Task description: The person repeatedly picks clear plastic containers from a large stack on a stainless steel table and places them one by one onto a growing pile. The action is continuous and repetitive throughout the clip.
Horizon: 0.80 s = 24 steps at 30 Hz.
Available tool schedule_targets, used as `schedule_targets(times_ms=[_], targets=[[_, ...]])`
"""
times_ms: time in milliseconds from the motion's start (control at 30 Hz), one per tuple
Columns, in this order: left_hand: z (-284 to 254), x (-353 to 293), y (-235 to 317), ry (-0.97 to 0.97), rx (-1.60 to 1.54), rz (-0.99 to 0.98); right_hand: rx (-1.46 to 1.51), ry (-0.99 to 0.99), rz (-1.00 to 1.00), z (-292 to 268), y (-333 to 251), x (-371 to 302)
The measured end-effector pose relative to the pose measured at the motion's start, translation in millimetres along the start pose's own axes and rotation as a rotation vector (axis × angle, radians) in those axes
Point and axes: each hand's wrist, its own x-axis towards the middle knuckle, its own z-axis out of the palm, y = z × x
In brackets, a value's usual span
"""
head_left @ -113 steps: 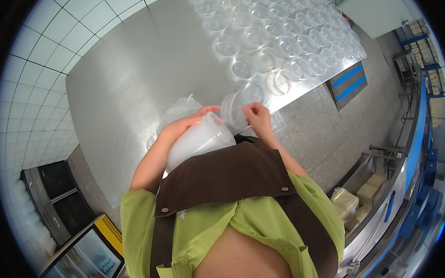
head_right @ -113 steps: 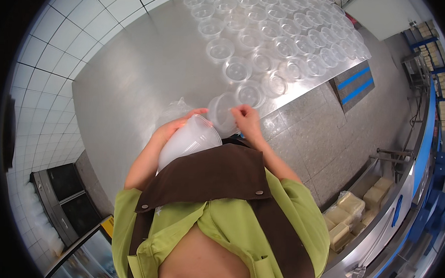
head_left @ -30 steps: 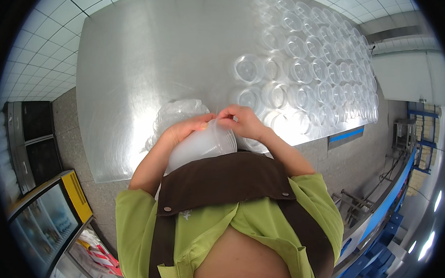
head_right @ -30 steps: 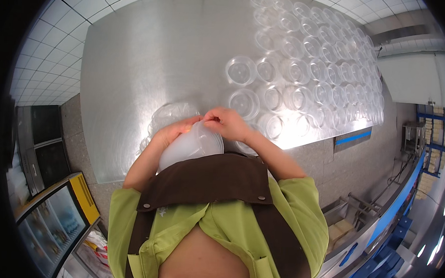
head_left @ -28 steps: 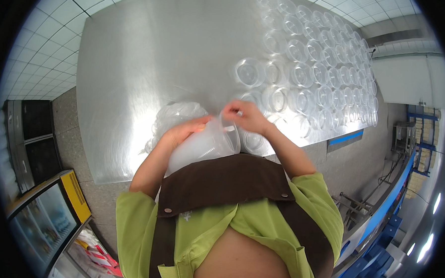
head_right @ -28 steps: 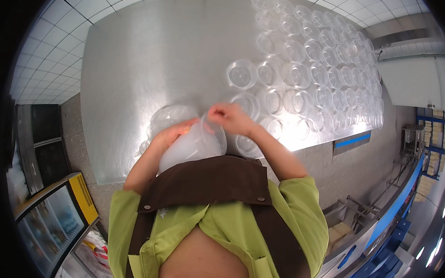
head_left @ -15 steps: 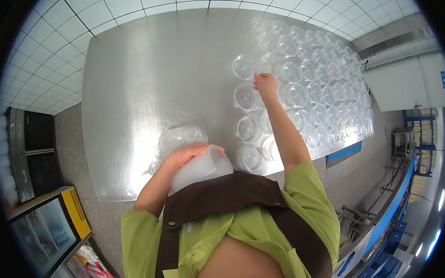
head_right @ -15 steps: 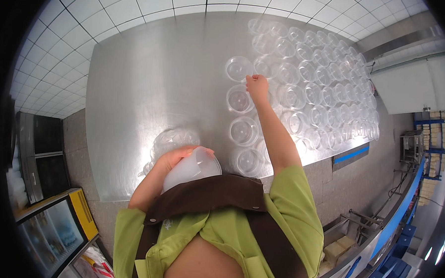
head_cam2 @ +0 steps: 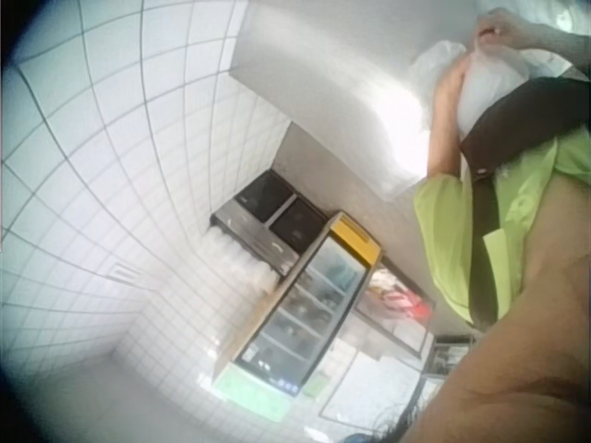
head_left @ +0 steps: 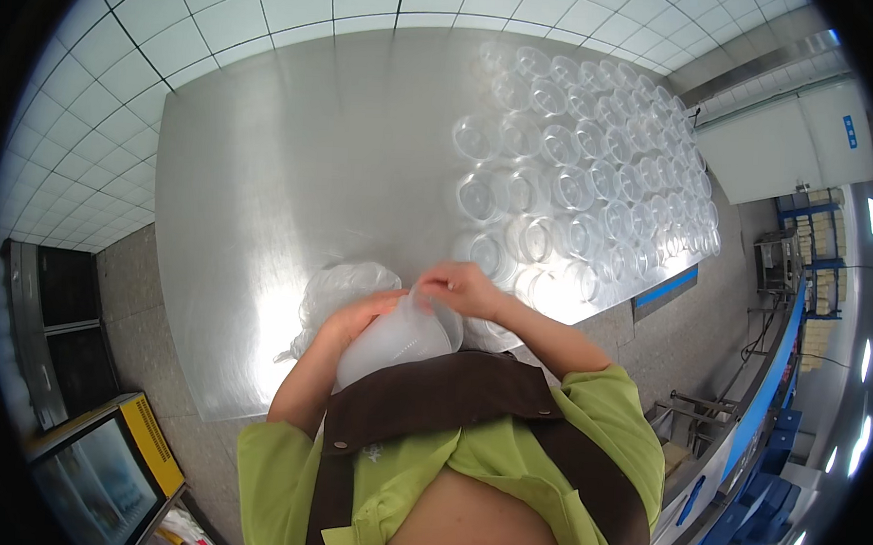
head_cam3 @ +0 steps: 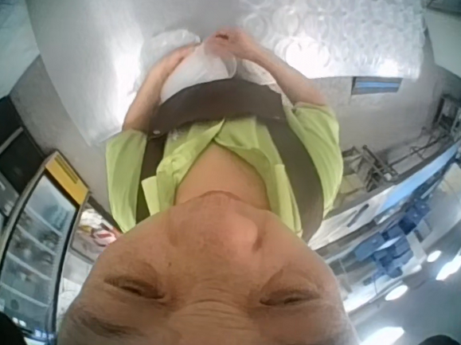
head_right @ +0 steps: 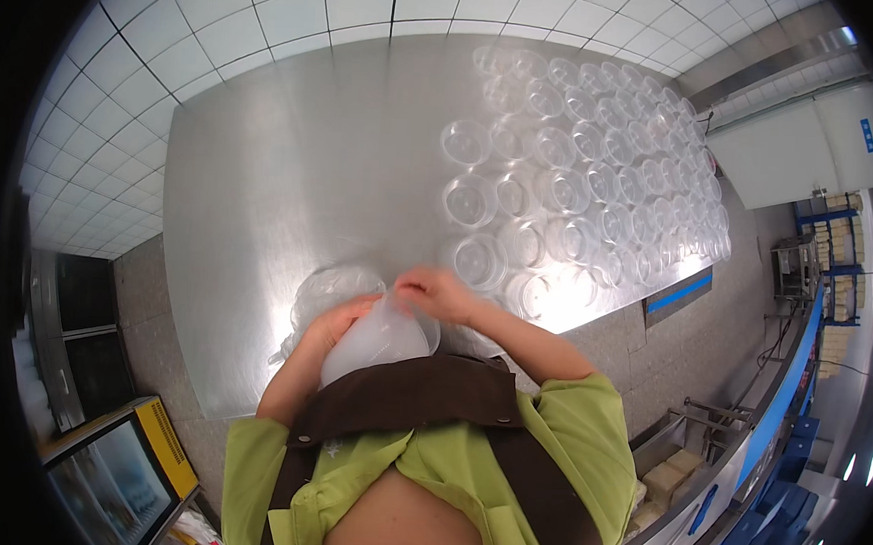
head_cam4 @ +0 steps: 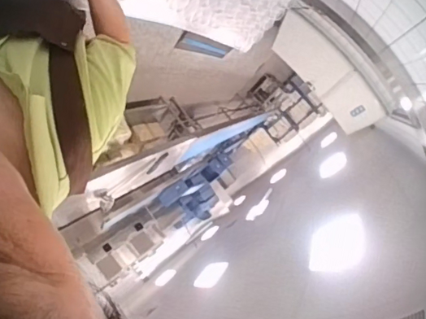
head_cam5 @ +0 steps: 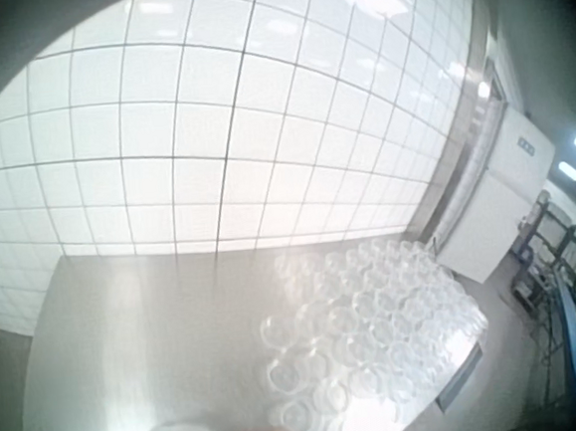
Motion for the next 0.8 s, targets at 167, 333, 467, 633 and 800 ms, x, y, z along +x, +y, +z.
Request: schedule_targets(times_ms=[167,333,467,633,800], targets=[[4,-3,20,-0.092,-0.051,0.041,0.303,0.490,0.295,-94,43,119],[7,-2,32,-0.070,-0.129,-0.024,0.345,0.750,0.489,-151,120,225],[2,5,33,-0.185,-0.153,0.018,0.278,0.733,0.543,-156,136,238],[-7,5,20,-0.186,-0.251,0.032,0.153,0.185,0.282,-90,67,148],[-25,11,2,0.080,-0.166,-0.094,-0.183,-0.370,-0.382,14,19,40]])
